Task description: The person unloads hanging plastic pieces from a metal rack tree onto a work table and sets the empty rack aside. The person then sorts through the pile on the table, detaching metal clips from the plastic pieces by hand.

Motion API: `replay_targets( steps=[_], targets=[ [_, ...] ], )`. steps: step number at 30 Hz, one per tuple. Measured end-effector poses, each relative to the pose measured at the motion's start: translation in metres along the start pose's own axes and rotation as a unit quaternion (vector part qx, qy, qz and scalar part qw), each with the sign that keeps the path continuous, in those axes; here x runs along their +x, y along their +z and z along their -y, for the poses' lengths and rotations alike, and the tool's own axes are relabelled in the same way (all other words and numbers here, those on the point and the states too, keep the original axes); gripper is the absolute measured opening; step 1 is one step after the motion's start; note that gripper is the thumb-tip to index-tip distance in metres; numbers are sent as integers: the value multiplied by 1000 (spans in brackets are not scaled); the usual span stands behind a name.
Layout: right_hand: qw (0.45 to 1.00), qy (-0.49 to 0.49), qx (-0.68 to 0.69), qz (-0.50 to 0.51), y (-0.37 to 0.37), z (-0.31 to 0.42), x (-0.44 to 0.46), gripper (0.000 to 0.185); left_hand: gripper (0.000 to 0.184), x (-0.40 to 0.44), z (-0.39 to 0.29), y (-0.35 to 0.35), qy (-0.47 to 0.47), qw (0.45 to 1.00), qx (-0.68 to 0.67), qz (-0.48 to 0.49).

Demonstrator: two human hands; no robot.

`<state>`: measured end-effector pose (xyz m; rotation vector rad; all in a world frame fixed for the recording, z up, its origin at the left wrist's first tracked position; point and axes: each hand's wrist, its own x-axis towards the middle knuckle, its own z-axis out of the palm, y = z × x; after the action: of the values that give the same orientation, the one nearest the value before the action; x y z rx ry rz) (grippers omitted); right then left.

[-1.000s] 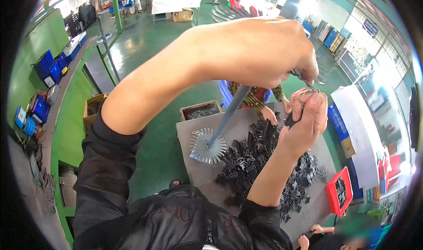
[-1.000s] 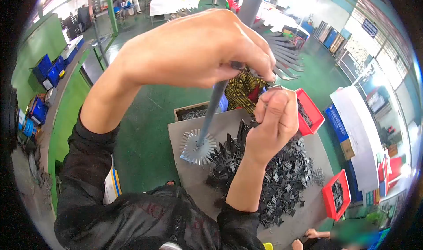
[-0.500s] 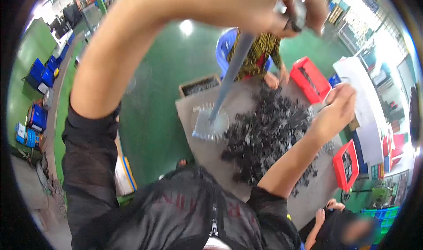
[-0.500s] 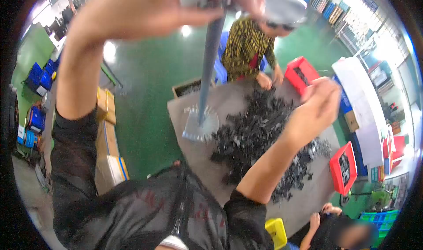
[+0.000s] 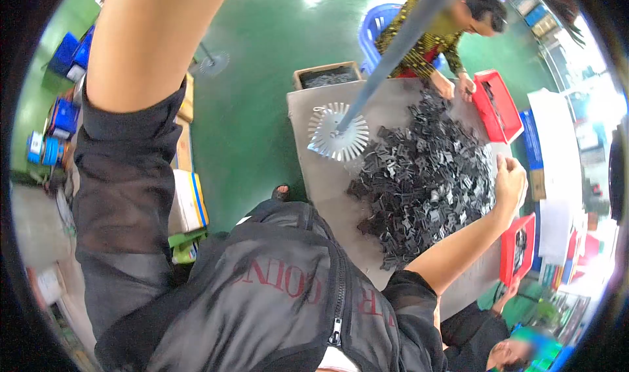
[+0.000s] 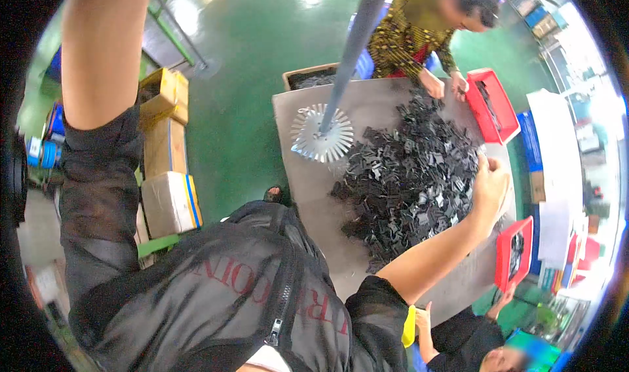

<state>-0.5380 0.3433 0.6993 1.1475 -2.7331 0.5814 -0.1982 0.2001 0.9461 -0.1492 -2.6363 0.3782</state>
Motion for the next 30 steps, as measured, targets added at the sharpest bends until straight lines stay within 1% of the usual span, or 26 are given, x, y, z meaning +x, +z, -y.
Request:
replay_targets(
  steps=[1, 2, 3, 4, 5, 7, 8, 10, 13, 14, 16, 17, 20, 23, 25, 26, 27, 28, 29, 30],
  targets=[
    [996, -51, 66, 24, 5, 17, 3, 33, 27, -1, 0, 0, -5, 1000, 9, 0],
    [982, -111, 150, 40, 9, 37, 2, 28, 26, -4, -2, 0, -10, 1000, 18, 0],
    [965, -160, 202, 38, 15, 59, 2, 28, 26, -7, -3, 0, -18, 999, 28, 1],
    [927, -200, 306, 82, 24, 79, 6, 33, 26, -12, -4, 1, -25, 999, 36, 3],
    [897, -226, 367, 94, 31, 100, 6, 46, 26, -15, -3, 0, -33, 998, 46, 3],
    [860, -292, 411, 81, 26, 158, -5, 58, 26, -27, -3, 1, -53, 997, 64, 10],
    [850, -294, 431, 76, 22, 183, -8, 67, 25, -31, 0, -1, -59, 995, 74, 13],
    [806, -326, 492, 27, 28, 223, -2, 65, 25, -44, 3, -4, -77, 992, 95, 16],
    [729, -328, 598, 62, 27, 279, 2, 59, 25, -67, 6, -13, -100, 985, 140, 18],
    [663, -261, 695, 94, 32, 293, 3, 41, 24, -76, 7, -17, -110, 982, 155, 17],
    [647, -236, 717, 102, 36, 315, 10, 25, 24, -102, 13, -23, -135, 971, 197, 16],
    [635, -236, 731, 84, 36, 327, 8, 23, 24, -115, 16, -26, -149, 964, 221, 18],
    [664, -247, 700, 86, 16, 365, 3, 25, 23, -165, 29, -33, -218, 925, 311, 18],
    [653, -261, 697, 142, 3, 436, 0, 27, 23, -230, 56, -44, -289, 867, 405, 15],
    [647, -255, 703, 147, 13, 484, -1, 24, 23, -262, 82, -48, -320, 824, 466, 18],
    [642, -252, 708, 153, 21, 509, -5, 22, 22, -271, 96, -49, -327, 814, 479, 18],
    [665, -234, 690, 165, 30, 538, -8, 21, 22, -275, 113, -48, -332, 810, 482, 16],
    [690, -212, 668, 180, 43, 560, -6, 20, 22, -269, 136, -44, -312, 870, 382, 1],
    [700, -204, 656, 195, 59, 578, -7, 19, 22, -264, 158, -35, -286, 917, 277, -12],
    [699, -208, 651, 211, 76, 597, -9, 19, 22, -262, 184, -25, -253, 952, 172, -22]
  ],
)
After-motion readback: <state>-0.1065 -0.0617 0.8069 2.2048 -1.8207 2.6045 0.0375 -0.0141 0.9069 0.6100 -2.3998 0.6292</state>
